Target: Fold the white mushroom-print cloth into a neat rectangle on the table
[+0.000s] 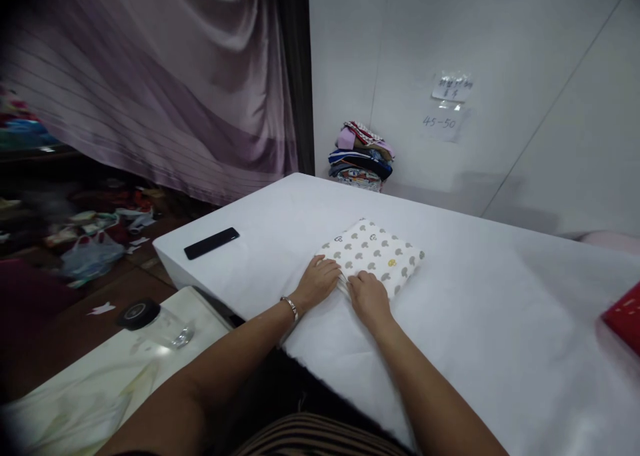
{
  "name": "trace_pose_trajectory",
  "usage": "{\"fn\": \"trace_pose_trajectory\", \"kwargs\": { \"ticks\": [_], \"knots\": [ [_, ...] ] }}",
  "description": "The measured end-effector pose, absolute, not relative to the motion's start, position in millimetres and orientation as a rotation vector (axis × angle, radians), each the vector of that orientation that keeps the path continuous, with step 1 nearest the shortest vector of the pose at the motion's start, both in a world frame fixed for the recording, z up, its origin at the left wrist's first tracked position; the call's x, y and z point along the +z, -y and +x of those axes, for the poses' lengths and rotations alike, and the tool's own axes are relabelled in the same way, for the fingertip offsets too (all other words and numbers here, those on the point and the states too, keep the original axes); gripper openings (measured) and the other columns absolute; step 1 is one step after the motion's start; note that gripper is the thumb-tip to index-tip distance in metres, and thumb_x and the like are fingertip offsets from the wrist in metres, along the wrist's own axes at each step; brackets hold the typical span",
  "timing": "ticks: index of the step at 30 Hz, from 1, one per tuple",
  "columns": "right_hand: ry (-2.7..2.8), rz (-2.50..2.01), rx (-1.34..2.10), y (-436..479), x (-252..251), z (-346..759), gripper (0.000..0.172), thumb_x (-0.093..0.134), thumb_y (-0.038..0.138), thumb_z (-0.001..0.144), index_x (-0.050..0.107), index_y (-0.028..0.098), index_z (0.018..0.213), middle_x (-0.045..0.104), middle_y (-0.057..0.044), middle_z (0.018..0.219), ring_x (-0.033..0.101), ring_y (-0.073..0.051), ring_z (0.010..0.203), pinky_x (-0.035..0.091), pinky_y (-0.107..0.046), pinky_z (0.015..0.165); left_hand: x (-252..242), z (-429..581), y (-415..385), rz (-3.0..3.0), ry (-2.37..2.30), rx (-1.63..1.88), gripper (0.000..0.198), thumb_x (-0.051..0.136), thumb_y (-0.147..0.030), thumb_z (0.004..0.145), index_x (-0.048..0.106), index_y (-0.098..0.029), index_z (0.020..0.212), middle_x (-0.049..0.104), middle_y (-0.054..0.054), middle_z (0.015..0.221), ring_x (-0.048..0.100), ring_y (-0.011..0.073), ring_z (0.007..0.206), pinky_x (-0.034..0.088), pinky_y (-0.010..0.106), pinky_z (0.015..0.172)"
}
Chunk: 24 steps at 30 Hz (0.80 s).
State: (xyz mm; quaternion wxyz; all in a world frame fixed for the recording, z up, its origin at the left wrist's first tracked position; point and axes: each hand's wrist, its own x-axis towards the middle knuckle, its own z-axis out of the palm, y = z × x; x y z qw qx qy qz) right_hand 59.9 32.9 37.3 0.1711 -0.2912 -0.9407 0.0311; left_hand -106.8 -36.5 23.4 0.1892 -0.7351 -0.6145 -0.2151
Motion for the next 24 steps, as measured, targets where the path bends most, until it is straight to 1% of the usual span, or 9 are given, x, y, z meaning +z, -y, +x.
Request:
{"fn": "trace_pose_trajectory", "kwargs": {
  "ticks": [2, 5, 8, 10, 12, 15, 19, 22, 24],
  "knots": [
    [2.689, -0.816, 0.078, -33, 37, 60, 0.024, 0.042, 0.029, 0.094, 0.065, 0.022, 0.095, 0.060, -0.006, 0.087, 0.053, -0.019, 0.083, 0.037, -0.029, 0.068, 22, -107, 36, -2.076, 1.753, -0.596, 0.016, 0.044, -0.013, 0.087, 0.058, -0.020, 0.091, 0.065, 0.002, 0.093, 0.057, 0.0156, 0.099, 0.032, 0.041, 0.102],
    [2.708, -0.809, 0.082, -32, 38, 60, 0.020, 0.045, 0.028, 0.092, 0.064, 0.022, 0.097, 0.061, -0.007, 0.089, 0.053, -0.020, 0.084, 0.037, -0.029, 0.069, 20, -108, 34, -2.070, 1.759, -0.586, 0.015, 0.044, -0.014, 0.086, 0.057, -0.020, 0.090, 0.065, 0.002, 0.090, 0.058, 0.0158, 0.096, 0.032, 0.041, 0.102],
    [2.735, -0.812, 0.059, -33, 39, 60, 0.021, 0.044, 0.024, 0.092, 0.063, 0.021, 0.101, 0.061, -0.008, 0.091, 0.054, -0.020, 0.084, 0.038, -0.029, 0.070, 19, -109, 33, -2.063, 1.750, -0.575, 0.014, 0.044, -0.014, 0.085, 0.056, -0.019, 0.088, 0.064, 0.002, 0.086, 0.058, 0.0163, 0.092, 0.032, 0.041, 0.102],
    [2.758, -0.815, 0.037, -33, 38, 60, 0.025, 0.043, 0.018, 0.090, 0.061, 0.020, 0.107, 0.062, -0.009, 0.093, 0.055, -0.021, 0.085, 0.039, -0.030, 0.071, 19, -109, 32, -2.058, 1.746, -0.584, 0.014, 0.044, -0.014, 0.084, 0.056, -0.019, 0.086, 0.063, 0.002, 0.081, 0.059, 0.0158, 0.086, 0.032, 0.040, 0.101],
    [2.773, -0.818, 0.019, -33, 37, 60, 0.033, 0.044, 0.012, 0.087, 0.058, 0.018, 0.116, 0.062, -0.011, 0.097, 0.055, -0.022, 0.087, 0.040, -0.031, 0.072, 20, -109, 31, -2.049, 1.747, -0.605, 0.014, 0.045, -0.013, 0.083, 0.056, -0.019, 0.086, 0.063, 0.001, 0.077, 0.059, 0.0151, 0.081, 0.033, 0.040, 0.100],
    [2.770, -0.811, 0.003, -33, 35, 61, 0.045, 0.045, 0.006, 0.082, 0.054, 0.017, 0.124, 0.062, -0.012, 0.100, 0.056, -0.023, 0.088, 0.040, -0.032, 0.074, 20, -108, 29, -2.036, 1.753, -0.632, 0.014, 0.045, -0.013, 0.082, 0.056, -0.019, 0.087, 0.063, 0.001, 0.077, 0.058, 0.0149, 0.079, 0.034, 0.040, 0.100],
    [2.749, -0.765, -0.016, -31, 35, 63, 0.049, 0.040, 0.005, 0.082, 0.051, 0.019, 0.128, 0.062, -0.012, 0.099, 0.055, -0.022, 0.086, 0.041, -0.032, 0.075, 20, -109, 28, -2.057, 1.763, -0.615, 0.015, 0.044, -0.013, 0.083, 0.057, -0.020, 0.088, 0.064, 0.002, 0.079, 0.059, 0.0157, 0.081, 0.033, 0.040, 0.100],
    [2.750, -0.689, -0.001, -30, 37, 65, 0.054, 0.037, 0.004, 0.081, 0.049, 0.022, 0.131, 0.061, -0.009, 0.097, 0.054, -0.021, 0.085, 0.041, -0.030, 0.074, 19, -110, 26, -2.049, 1.816, -0.564, 0.016, 0.045, -0.011, 0.081, 0.056, -0.020, 0.089, 0.064, 0.002, 0.078, 0.060, 0.0168, 0.082, 0.034, 0.041, 0.100],
    [2.747, -0.657, 0.007, -29, 38, 66, 0.056, 0.036, 0.004, 0.081, 0.049, 0.025, 0.131, 0.060, -0.007, 0.095, 0.053, -0.020, 0.084, 0.041, -0.029, 0.072, 20, -111, 25, -2.014, 1.875, -0.545, 0.019, 0.045, -0.009, 0.080, 0.056, -0.020, 0.093, 0.064, 0.003, 0.080, 0.060, 0.0175, 0.083, 0.034, 0.041, 0.099]
  ]
}}
